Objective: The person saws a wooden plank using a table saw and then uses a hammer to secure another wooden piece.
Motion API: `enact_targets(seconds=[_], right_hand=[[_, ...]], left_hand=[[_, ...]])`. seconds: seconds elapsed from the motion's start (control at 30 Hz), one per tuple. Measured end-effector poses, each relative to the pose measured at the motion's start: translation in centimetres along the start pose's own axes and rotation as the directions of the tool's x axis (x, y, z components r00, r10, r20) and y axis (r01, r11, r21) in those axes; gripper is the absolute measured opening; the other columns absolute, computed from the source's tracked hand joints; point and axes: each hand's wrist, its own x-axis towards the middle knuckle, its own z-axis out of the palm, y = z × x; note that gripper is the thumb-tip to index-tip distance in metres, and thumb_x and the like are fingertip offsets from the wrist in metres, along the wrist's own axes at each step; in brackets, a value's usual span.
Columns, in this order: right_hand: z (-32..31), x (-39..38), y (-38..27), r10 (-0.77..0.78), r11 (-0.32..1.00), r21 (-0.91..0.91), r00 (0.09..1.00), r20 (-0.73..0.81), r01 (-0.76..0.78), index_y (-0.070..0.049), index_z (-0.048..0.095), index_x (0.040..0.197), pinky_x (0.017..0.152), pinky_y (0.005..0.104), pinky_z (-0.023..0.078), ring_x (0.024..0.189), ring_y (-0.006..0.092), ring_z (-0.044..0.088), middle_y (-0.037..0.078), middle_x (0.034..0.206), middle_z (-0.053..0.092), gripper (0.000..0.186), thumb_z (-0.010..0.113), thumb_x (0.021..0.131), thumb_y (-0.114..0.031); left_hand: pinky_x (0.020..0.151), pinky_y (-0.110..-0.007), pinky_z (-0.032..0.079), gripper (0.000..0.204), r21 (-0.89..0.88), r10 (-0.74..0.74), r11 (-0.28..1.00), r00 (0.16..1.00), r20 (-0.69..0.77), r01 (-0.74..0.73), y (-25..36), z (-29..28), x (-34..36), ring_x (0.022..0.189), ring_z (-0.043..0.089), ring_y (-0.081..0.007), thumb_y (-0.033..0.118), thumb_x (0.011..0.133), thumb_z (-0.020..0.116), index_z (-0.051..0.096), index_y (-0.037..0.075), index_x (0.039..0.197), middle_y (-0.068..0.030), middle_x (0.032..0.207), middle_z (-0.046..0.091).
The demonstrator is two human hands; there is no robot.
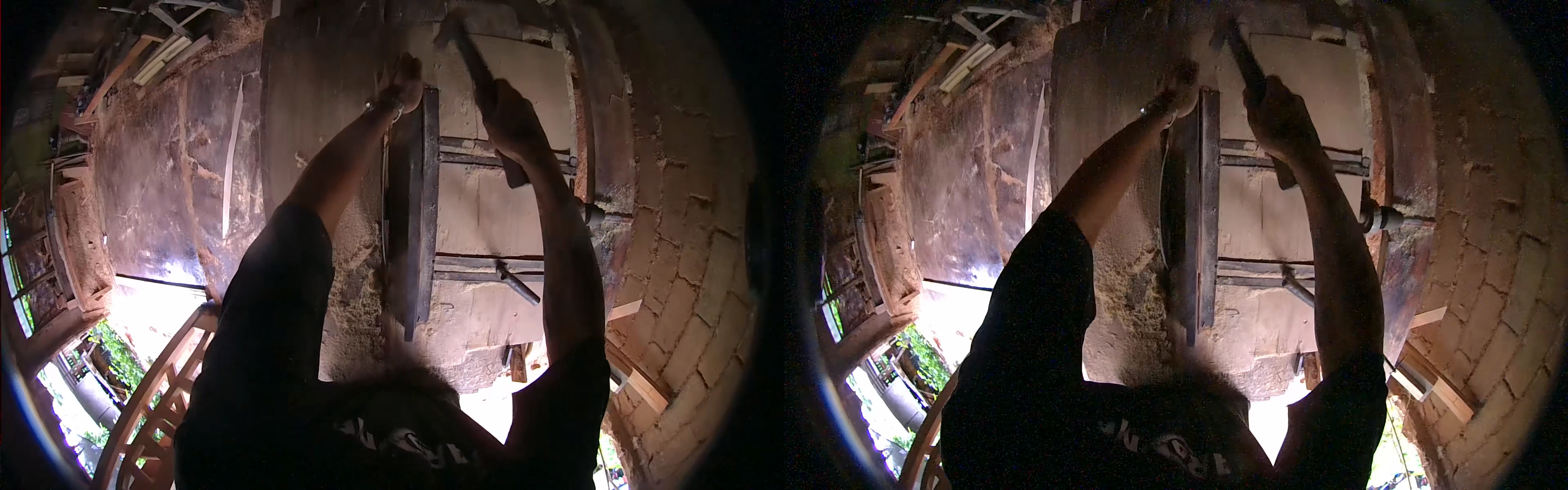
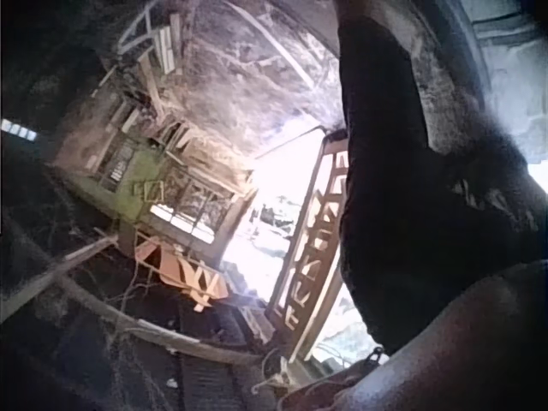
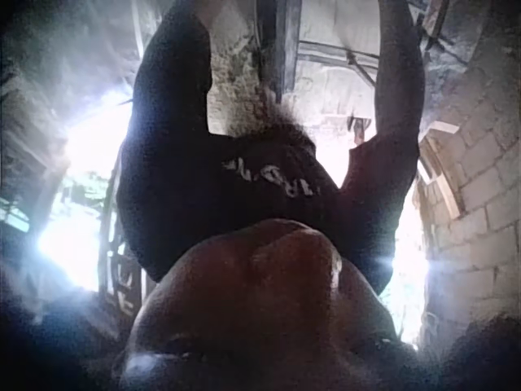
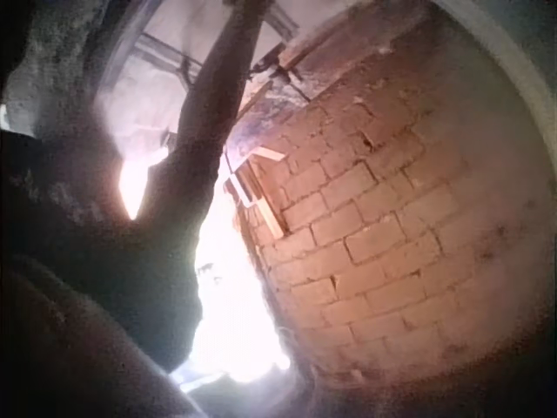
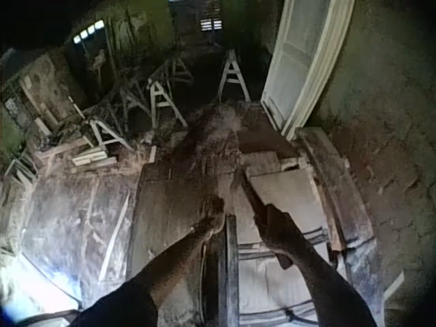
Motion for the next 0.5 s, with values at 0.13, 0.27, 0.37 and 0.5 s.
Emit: enact_targets(seconds=[0.13, 0.27, 0.37, 0.5], right_hand=[[3.7, 1.1, 2.3, -0.228, 0.954, -0.222, 0.968, -0.103, 0.201, 0.004, 0.047, 0.099, 0.053, 0.0468, 0.051, 0.07, 0.0407, 0.065, 0.024, 0.076, 0.063, 0.034, 0.048, 0.096, -0.03], [4.4, -0.6, 5.4, 0.004, 0.986, -0.166, 0.996, -0.091, -0.019, 0.001, 0.047, 0.098, 0.055, 0.0515, 0.051, 0.073, 0.0454, 0.064, 0.03, 0.077, 0.062, 0.027, 0.047, 0.096, -0.026], [7.0, -2.6, 5.0, 0.026, 0.999, 0.037, 0.977, -0.21, -0.018, 0.006, 0.047, 0.118, 0.061, 0.0548, 0.052, 0.081, 0.0458, 0.065, 0.034, 0.088, 0.062, 0.038, 0.048, 0.095, -0.024], [11.6, -1.0, 6.2, -0.132, 0.986, -0.129, 0.968, -0.214, 0.106, 0.001, 0.044, 0.126, 0.046, 0.048, 0.047, 0.058, 0.0435, 0.062, 0.032, 0.076, 0.061, 0.04, 0.05, 0.095, -0.024]], left_hand=[[0.108, -0.051, 0.029, 0.041, -0.071, 0.082, 0.994, 0.994, -0.072, -0.087, -2.4, 1.7, 1.1, 0.132, 0.036, -0.0347, 0.033, 0.096, 0.03, 0.054, 0.01, 0.121, -0.0148, 0.136, 0.046], [0.108, -0.049, 0.031, 0.045, -0.174, -0.051, 0.982, 0.993, 0.109, 0.07, 2.5, 2.7, -0.8, 0.129, 0.04, -0.0339, 0.037, 0.095, 0.03, 0.051, 0.01, 0.125, -0.0128, 0.135, 0.048], [0.108, -0.049, 0.032, 0.045, -0.659, 0.132, 0.73, 0.984, -0.124, -0.181, -2.0, 4.7, -1.4, 0.13, 0.04, -0.0333, 0.036, 0.095, 0.032, 0.05, 0.01, 0.127, -0.0129, 0.138, 0.046], [0.108, -0.048, 0.033, 0.047, -0.48, -0.053, 0.868, 0.935, -0.351, -0.13, -6.3, 4.3, 4.3, 0.132, 0.039, -0.0323, 0.034, 0.094, 0.033, 0.047, 0.009, 0.131, -0.0127, 0.142, 0.042]])
